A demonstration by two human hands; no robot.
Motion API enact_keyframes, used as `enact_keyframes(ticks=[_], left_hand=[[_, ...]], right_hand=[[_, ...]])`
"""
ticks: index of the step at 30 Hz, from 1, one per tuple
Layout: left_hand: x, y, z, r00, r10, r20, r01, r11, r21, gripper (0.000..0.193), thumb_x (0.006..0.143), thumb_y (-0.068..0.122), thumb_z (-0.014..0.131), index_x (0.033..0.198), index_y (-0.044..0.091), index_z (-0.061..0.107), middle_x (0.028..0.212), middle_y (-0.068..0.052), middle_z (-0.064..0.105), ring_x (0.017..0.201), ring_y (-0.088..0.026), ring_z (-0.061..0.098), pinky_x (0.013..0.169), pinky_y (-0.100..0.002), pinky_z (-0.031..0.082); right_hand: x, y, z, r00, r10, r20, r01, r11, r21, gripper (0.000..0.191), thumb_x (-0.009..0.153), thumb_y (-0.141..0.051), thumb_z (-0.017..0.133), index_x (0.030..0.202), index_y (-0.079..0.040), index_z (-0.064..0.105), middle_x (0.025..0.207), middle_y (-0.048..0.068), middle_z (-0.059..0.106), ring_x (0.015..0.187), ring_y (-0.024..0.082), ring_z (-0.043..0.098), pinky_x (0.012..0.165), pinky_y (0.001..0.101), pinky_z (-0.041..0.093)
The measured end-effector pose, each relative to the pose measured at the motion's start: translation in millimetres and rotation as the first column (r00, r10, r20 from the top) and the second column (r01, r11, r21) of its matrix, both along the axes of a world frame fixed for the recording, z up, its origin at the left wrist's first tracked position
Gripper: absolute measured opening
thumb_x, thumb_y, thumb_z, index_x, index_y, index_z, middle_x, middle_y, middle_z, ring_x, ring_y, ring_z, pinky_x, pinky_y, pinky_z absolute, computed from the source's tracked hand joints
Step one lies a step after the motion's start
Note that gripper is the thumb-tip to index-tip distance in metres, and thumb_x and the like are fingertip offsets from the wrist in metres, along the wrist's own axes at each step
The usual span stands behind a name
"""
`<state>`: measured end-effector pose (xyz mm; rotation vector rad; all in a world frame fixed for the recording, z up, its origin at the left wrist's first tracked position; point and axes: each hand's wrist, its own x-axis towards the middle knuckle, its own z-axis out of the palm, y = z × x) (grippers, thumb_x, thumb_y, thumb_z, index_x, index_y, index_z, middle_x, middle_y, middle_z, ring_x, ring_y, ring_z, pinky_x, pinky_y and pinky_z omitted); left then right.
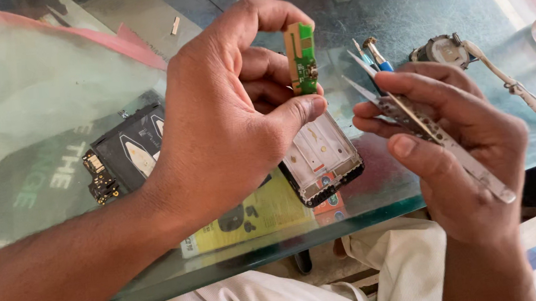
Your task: The person works on a disassembled smartphone lying on a glass work table, using a screwdriver and long tweezers to pry a small green circuit board out of the phone chassis. They then hold the removed board in one hand and continue working on its edge with the tweezers, manipulating small components on the board.
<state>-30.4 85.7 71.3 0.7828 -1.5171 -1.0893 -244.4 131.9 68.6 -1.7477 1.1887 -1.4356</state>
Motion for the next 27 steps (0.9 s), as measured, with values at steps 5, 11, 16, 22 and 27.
enact_keyframes(ticks=[5,11,16,22,27], left_hand=[[-2.6,-0.2,0.9,0.998,-0.048,0.049,0.044,0.996,0.079,0.051,0.089,-0.001,0.069,0.136,0.01,0.055,0.077,0.0,0.072,0.074,-0.004,0.073,0.066,-0.019,0.061],[-3.6,5.9,1.8,0.962,-0.006,0.273,0.04,0.992,-0.119,0.06,0.085,-0.001,0.071,0.14,0.014,0.053,0.07,0.001,0.062,0.056,-0.007,0.059,0.055,-0.023,0.049],[-4.6,1.0,-7.5,0.949,-0.033,0.313,0.09,0.982,-0.168,0.049,0.085,-0.001,0.073,0.132,0.011,0.064,0.069,-0.002,0.059,0.057,-0.008,0.052,0.054,-0.025,0.048],[-6.8,-3.5,-12.1,0.947,-0.08,0.31,0.12,0.987,-0.111,0.059,0.08,0.0,0.072,0.138,0.01,0.063,0.073,0.001,0.061,0.059,-0.005,0.054,0.054,-0.022,0.049],[-7.2,-4.8,-13.7,0.944,-0.096,0.315,0.141,0.982,-0.124,0.061,0.077,0.003,0.077,0.136,0.009,0.064,0.072,0.001,0.06,0.06,-0.005,0.054,0.056,-0.022,0.05]], right_hand=[[-11.4,4.0,-29.9,0.99,0.026,0.137,-0.008,0.991,-0.132,0.025,0.102,0.0,0.066,0.121,0.016,0.063,0.116,0.022,0.065,0.094,0.029,0.076,0.088,0.0389,0.068],[-25.6,5.5,-35.1,0.955,0.031,0.294,-0.002,0.995,-0.101,0.019,0.099,0.003,0.066,0.115,0.012,0.063,0.103,0.026,0.068,0.083,0.028,0.074,0.08,0.0412,0.069],[-28.2,1.7,-37.7,0.945,0.133,0.298,-0.093,0.985,-0.143,0.012,0.102,0.005,0.07,0.105,0.015,0.063,0.106,0.027,0.068,0.085,0.029,0.074,0.082,0.0426,0.069],[-39.3,0.7,-41.1,0.947,0.188,0.262,-0.153,0.977,-0.148,0.012,0.099,0.004,0.071,0.104,0.013,0.066,0.101,0.027,0.068,0.08,0.029,0.076,0.079,0.0393,0.068],[-37.2,-2.7,-36.6,0.953,0.176,0.246,-0.148,0.981,-0.129,0.016,0.1,0.002,0.069,0.112,0.014,0.068,0.114,0.032,0.069,0.087,0.029,0.076,0.081,0.0361,0.067]])
